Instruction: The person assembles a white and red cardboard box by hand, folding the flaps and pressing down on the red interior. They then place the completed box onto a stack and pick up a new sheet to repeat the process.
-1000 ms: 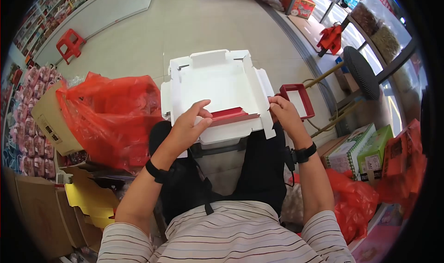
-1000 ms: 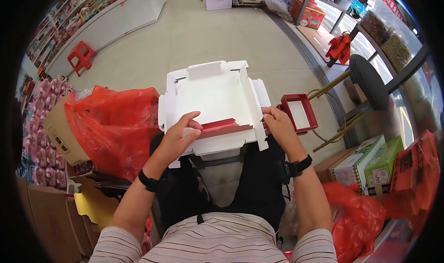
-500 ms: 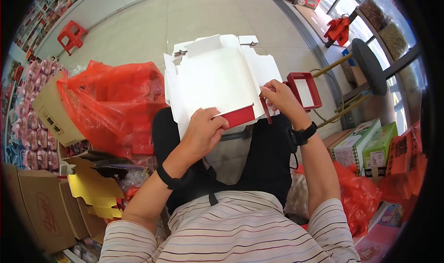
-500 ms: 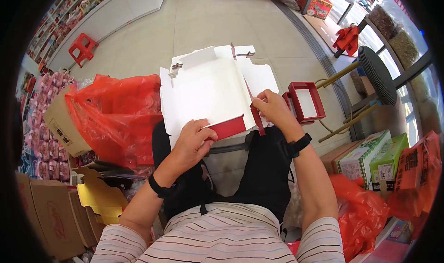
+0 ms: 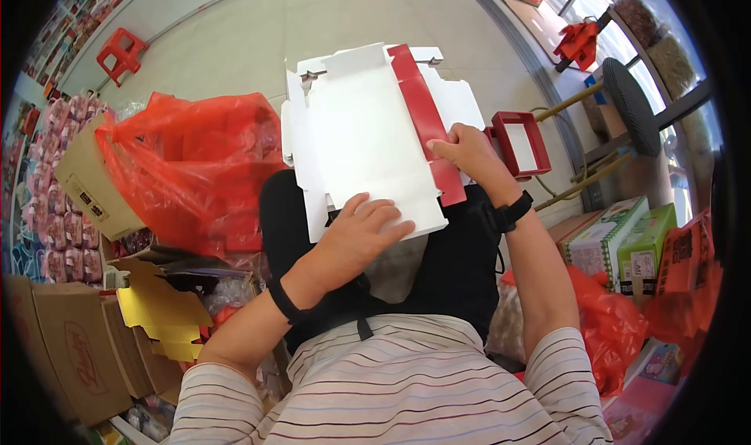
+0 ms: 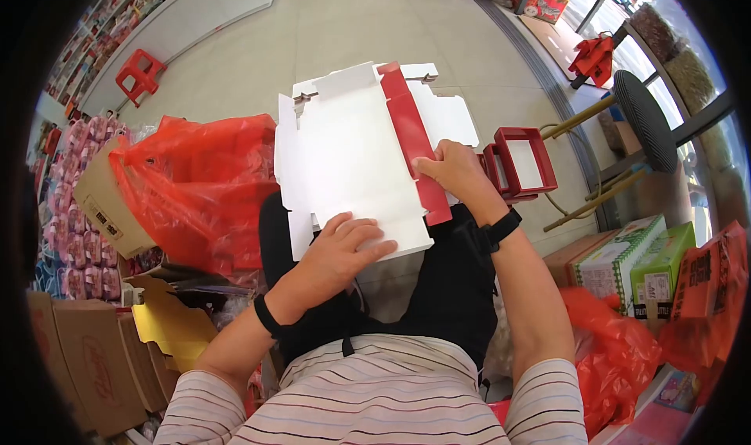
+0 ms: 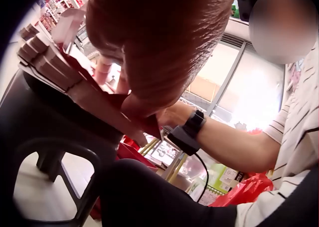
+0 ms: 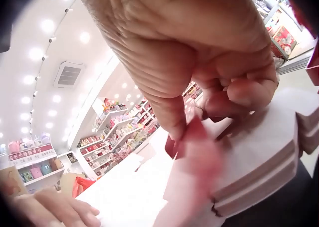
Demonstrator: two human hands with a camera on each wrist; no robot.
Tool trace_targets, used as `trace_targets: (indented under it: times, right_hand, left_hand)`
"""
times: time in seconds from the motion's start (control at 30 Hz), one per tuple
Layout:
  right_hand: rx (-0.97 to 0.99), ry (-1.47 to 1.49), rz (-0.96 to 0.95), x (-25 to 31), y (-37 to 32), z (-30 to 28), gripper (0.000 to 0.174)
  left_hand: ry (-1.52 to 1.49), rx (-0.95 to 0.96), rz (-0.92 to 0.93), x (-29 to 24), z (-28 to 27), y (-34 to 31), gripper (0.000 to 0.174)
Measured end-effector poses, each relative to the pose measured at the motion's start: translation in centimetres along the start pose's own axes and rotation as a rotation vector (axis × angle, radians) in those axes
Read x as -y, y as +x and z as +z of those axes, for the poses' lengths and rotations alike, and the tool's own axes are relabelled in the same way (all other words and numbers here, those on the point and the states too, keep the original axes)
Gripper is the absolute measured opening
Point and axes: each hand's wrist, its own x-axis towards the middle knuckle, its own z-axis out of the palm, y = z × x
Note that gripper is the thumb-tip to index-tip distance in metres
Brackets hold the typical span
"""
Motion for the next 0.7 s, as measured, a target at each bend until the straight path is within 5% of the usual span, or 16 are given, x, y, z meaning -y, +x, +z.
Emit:
trace_targets:
  times: [0.1,0.27,0.37,0.57,0.7]
  right_hand:
    - [-0.050,-0.083,-0.048,0.2,-0.3,0.6,0.038]
    - [-0.126,-0.087,-0.124,1.0,-1.9,1.3,0.041]
    - [-0.126,-0.135,-0.125,1.9,-2.5,1.9,0.060]
    - [-0.059,0.020,-0.340,1.7,-2.9,2.1,0.031]
    - [0.132,0.179,-0.215,2.2,-3.3,1.0,0.023]
  left_hand:
    - [-0.123,0.022,-0.006,-1.6,-1.4,-1.4,0.045]
    - [-0.205,-0.617,-0.600,3.0,-3.9,-4.2,0.038]
    - [-0.386,-0.533,-0.744,7.6,-1.4,-7.3,0.032]
    - [-0.342,-0.331,-0.605,6.7,-1.1,-4.4,0.037]
    - [-0.234,-0.234,-0.608,7.7,-1.2,-2.6,0.038]
